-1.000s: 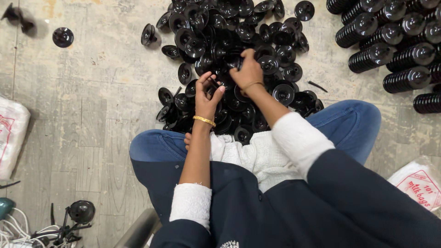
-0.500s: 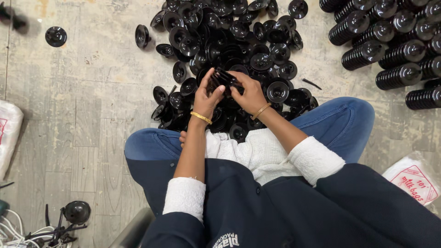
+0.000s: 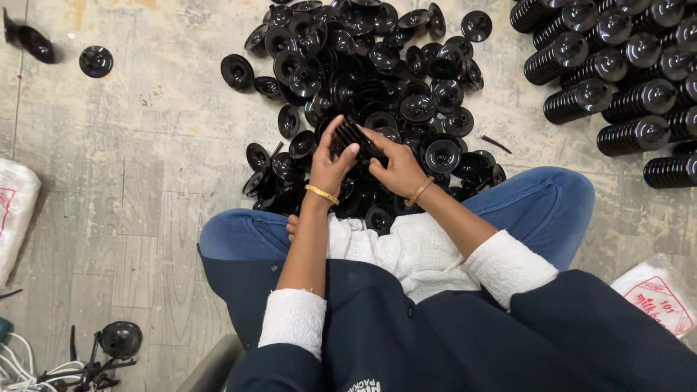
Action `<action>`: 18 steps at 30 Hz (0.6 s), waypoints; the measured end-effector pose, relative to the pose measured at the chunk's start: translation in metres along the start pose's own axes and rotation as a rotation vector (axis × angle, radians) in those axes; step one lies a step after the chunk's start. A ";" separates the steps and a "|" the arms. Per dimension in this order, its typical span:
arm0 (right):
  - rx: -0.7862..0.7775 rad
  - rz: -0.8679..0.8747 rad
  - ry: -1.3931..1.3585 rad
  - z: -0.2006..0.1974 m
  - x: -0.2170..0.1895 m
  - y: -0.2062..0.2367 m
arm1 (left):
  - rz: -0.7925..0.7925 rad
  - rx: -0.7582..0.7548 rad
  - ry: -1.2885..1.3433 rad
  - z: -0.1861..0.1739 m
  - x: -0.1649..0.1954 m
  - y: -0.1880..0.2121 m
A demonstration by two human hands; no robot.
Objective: The person sits cross-legged on the floor in front of a large pile of black plastic parts. They pick parts one at a time from the pile and stack them into a column held in one hand, occasionally gathering scattered pieces from the floor back into the pile.
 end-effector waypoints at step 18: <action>0.127 0.155 0.613 -0.022 0.077 -0.123 | 0.011 0.142 0.004 -0.007 0.017 0.007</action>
Point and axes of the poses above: each hand's wrist, its own y-axis away from the middle knuckle, its own z-axis out of the palm, x = y × z, the point moved 8 cm from there along -y, towards the middle knuckle, and after that the axes turned 14 degrees about x, right-handed, at the moved point
